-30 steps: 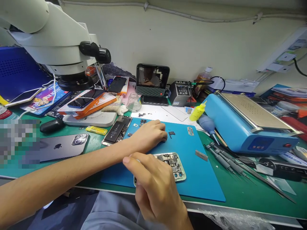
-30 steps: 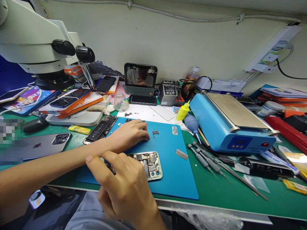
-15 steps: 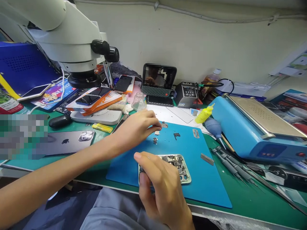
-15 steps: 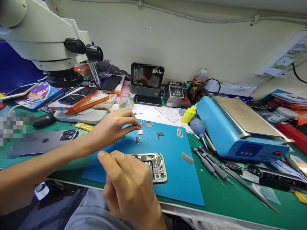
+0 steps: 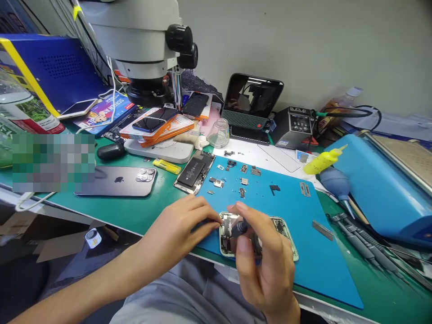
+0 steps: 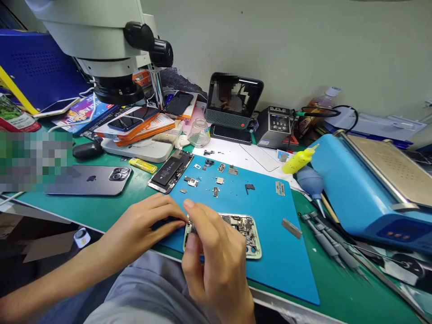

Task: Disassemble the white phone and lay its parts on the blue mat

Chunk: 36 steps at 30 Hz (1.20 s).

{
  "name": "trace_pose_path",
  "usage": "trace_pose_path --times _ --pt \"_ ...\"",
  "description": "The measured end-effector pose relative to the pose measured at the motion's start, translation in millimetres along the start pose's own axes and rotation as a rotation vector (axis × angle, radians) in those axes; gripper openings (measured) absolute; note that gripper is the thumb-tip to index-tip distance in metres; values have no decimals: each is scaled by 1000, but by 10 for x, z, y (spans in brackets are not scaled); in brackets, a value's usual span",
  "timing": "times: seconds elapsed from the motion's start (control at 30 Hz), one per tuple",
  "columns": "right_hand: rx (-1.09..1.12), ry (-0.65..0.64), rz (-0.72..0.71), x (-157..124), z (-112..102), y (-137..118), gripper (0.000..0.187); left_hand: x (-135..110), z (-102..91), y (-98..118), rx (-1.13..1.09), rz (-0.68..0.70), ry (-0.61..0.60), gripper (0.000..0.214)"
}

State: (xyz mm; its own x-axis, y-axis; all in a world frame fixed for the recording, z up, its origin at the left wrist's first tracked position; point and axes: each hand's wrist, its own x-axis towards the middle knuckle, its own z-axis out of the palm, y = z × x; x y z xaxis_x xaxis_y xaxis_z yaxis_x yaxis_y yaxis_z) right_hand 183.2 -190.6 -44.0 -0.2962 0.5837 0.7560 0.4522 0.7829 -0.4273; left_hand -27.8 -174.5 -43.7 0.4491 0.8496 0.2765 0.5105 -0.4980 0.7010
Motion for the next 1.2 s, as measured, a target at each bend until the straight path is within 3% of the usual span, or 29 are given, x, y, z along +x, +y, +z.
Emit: trace_pose_path --times 0.2,0.4,0.6,0.8,0.97,1.2 --pt "-91 87 173 -27 55 -18 67 -2 -6 -13 -60 -11 3 9" --pt "62 257 353 -81 54 -39 58 14 17 -12 -62 30 -12 6" --pt "146 277 328 -50 80 -50 64 71 61 -13 -58 62 -41 4" --pt "151 368 259 -21 60 -66 63 62 34 39 -120 -34 -29 10" --pt "165 274 299 -110 -17 -90 59 25 -40 78 -304 -251 -19 19" --pt "136 95 241 -181 -80 -60 60 23 -31 77 -271 -283 -39 33"
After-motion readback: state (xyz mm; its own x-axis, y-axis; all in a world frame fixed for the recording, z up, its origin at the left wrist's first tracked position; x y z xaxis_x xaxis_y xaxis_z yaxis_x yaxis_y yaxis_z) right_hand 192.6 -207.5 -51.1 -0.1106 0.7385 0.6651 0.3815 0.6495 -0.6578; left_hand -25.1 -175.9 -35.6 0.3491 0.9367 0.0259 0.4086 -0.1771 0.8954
